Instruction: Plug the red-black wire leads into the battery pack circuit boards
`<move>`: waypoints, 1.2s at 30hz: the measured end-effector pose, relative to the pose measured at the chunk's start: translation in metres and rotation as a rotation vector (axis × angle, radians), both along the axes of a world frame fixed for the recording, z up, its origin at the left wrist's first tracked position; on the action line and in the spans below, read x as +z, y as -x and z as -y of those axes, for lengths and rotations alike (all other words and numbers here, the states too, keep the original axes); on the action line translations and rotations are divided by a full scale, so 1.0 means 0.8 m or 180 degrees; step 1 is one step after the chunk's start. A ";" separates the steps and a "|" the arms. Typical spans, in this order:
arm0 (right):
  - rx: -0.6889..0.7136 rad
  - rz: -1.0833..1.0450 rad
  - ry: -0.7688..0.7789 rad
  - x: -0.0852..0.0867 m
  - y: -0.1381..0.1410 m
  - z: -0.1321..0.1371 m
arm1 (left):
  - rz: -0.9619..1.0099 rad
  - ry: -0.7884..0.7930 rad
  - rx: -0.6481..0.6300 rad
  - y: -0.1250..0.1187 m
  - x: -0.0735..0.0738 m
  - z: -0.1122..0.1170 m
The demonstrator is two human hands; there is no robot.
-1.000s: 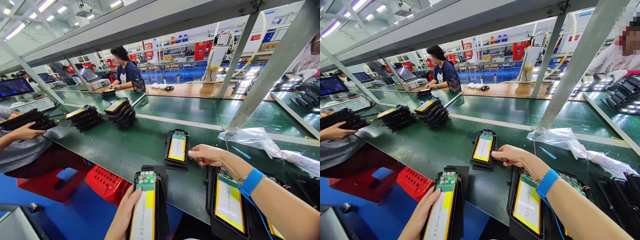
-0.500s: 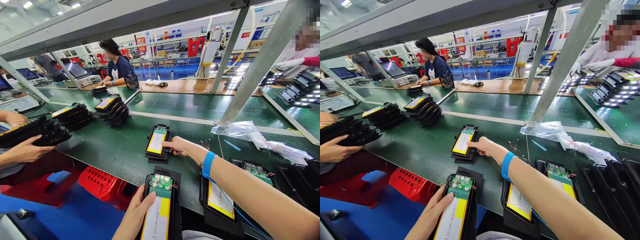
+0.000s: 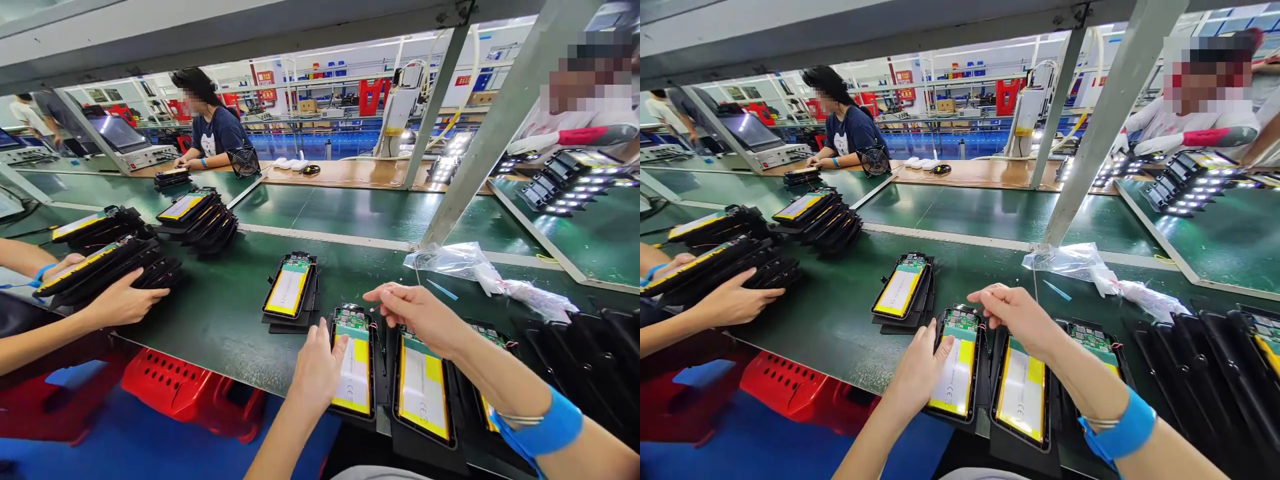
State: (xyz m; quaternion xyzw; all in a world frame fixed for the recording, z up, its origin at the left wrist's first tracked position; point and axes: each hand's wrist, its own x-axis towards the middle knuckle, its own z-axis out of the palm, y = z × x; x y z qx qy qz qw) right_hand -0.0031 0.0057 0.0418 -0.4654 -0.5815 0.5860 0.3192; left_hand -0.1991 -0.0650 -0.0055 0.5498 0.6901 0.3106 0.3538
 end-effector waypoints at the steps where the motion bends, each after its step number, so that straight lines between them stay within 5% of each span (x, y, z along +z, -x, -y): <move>1: 0.0000 0.0054 -0.0085 -0.005 0.003 0.007 | -0.0494 -0.0064 -0.0025 -0.002 0.005 0.004; 4: 0.0070 -0.0101 -0.0126 -0.011 0.016 0.018 | -0.1427 -0.0395 -0.0243 -0.006 0.025 0.016; 9: 0.0292 -0.0261 -0.0139 -0.005 0.030 0.027 | -0.0513 -0.0895 -0.0160 -0.010 0.043 0.016; 13: 0.0396 -0.0094 -0.0387 -0.004 0.033 0.033 | 0.0245 -0.0859 -0.0088 -0.013 0.040 0.010; 21: 0.0594 0.0113 -0.0386 0.004 0.035 0.039 | 0.0808 -0.0525 -0.0194 -0.006 0.040 0.015; 27: 0.1038 0.0828 -0.1369 0.021 0.039 0.039 | 0.1071 -0.0398 -0.0486 0.004 0.036 0.015; 36: 0.1029 0.1287 -0.1389 0.023 0.041 0.033 | 0.1072 -0.0364 -0.0541 0.015 0.024 0.014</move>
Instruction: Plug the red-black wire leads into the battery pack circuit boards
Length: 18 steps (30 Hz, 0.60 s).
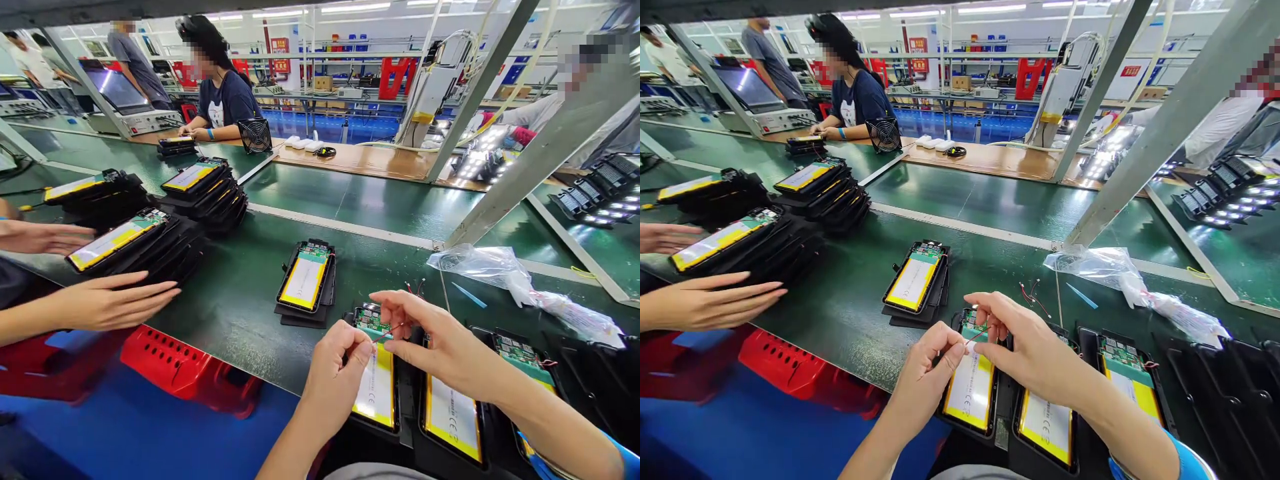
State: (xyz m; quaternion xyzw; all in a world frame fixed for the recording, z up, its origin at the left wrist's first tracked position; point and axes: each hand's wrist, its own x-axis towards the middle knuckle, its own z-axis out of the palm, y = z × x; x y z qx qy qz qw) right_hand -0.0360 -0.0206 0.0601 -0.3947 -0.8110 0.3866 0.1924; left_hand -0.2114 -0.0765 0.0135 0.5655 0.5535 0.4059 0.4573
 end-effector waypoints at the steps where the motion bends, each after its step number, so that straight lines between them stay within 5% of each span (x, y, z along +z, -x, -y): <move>1: 0.0077 0.0066 -0.0133 0.001 0.000 0.001 | -0.0069 -0.0043 -0.0009 0.000 0.000 0.000; 6: 0.0311 0.0565 -0.0638 0.001 0.006 0.005 | -0.0234 -0.0210 -0.0130 -0.003 -0.005 -0.003; 12: 0.0160 0.0701 -0.0613 -0.009 0.006 0.002 | -0.0411 -0.0233 -0.0096 -0.007 -0.014 -0.007; 18: -0.0185 0.1311 -0.0979 -0.028 -0.002 -0.021 | -0.1426 -0.0127 0.0550 0.003 -0.032 0.009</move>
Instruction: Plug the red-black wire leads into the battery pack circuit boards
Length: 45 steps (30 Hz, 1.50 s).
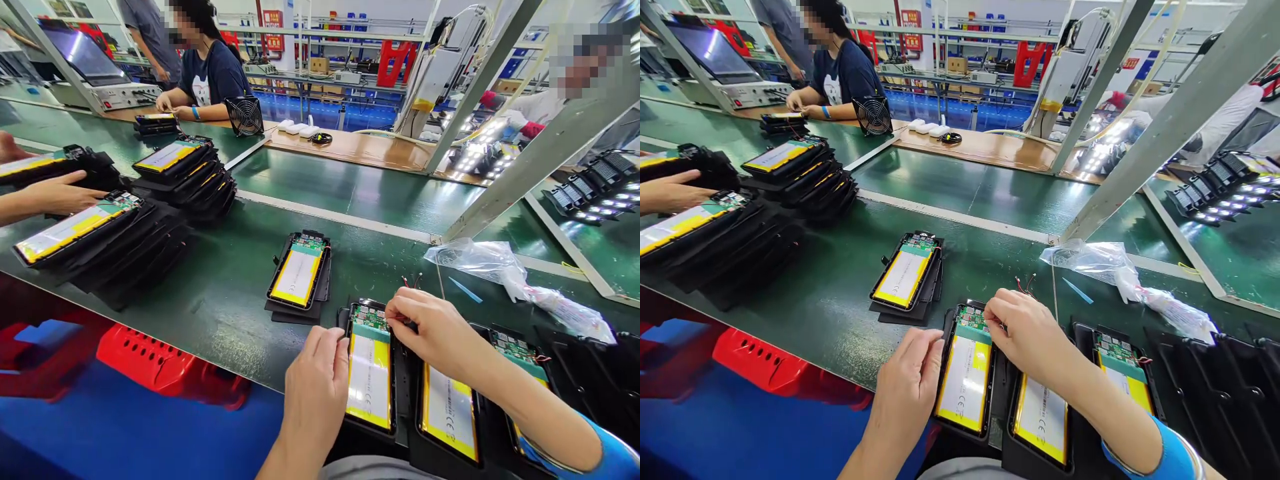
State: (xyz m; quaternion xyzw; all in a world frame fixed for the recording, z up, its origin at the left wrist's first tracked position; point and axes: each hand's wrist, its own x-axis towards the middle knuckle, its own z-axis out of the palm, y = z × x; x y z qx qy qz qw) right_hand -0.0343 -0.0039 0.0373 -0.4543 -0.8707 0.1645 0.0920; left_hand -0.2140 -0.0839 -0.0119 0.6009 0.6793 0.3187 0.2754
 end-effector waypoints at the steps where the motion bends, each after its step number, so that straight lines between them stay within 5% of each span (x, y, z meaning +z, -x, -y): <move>1: -0.0014 0.0111 -0.0025 -0.005 0.000 -0.003 | -0.0116 0.0122 0.0077 0.002 -0.004 0.004; 5: 0.0021 0.0330 -0.0030 -0.021 0.005 -0.007 | -0.0069 0.0362 -0.0107 0.003 -0.019 0.014; 13: 0.0251 0.0602 -0.0324 -0.032 0.014 -0.006 | -0.0008 -0.0068 -0.0273 0.002 -0.033 0.021; 20: 0.0593 0.0815 -0.0961 -0.040 0.013 -0.006 | 0.0284 -0.0112 -0.0303 0.006 -0.035 0.018; 36: 0.0445 0.0538 -0.1697 -0.067 0.010 0.013 | 0.0413 -0.0020 -0.0317 0.007 -0.039 0.019; 45: 0.0548 0.0440 -0.1636 -0.062 0.009 0.006 | 0.0409 -0.0016 -0.0293 0.007 -0.040 0.020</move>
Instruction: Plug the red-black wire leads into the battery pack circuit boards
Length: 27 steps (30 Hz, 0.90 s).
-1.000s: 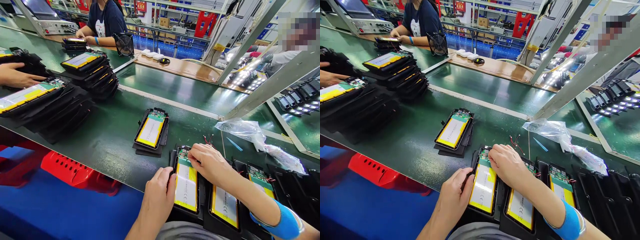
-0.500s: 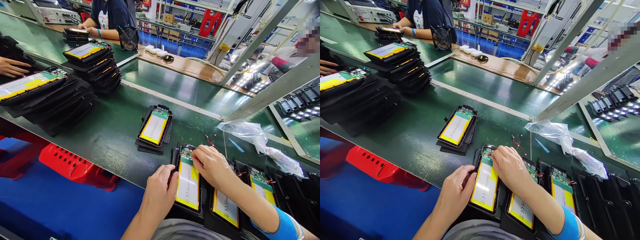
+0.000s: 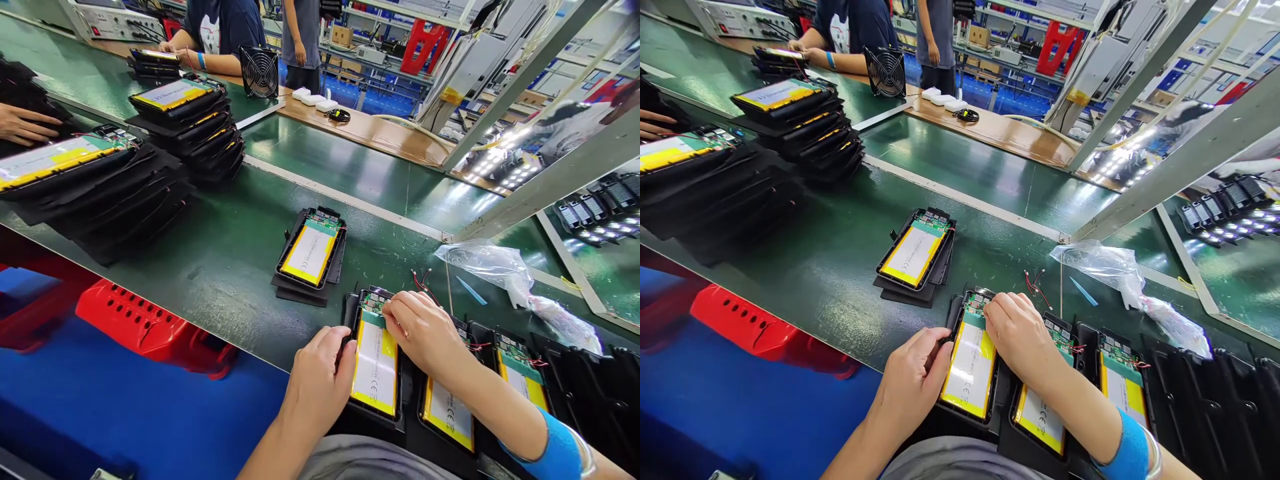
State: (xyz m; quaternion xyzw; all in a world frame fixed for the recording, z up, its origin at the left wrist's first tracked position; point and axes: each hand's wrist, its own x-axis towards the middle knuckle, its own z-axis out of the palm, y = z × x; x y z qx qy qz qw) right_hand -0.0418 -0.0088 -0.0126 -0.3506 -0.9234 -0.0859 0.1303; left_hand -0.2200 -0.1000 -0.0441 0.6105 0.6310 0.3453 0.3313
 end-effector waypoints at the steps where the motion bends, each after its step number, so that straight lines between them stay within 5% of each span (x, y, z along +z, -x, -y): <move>1: -0.0002 -0.0001 -0.0009 -0.001 0.000 0.000 | 0.0006 -0.0002 0.0003 0.000 0.000 0.000; 9: -0.0122 -0.0233 -0.0091 -0.007 0.000 0.009 | -0.0014 -0.0038 0.0002 0.000 0.002 -0.001; 17: 0.0003 0.0302 -0.0050 -0.003 -0.003 0.003 | -0.0007 -0.0125 -0.0017 0.001 0.001 0.001; 27: 0.0059 0.0611 0.0291 0.026 0.007 -0.017 | 0.0040 -0.0220 -0.0025 -0.001 -0.002 -0.001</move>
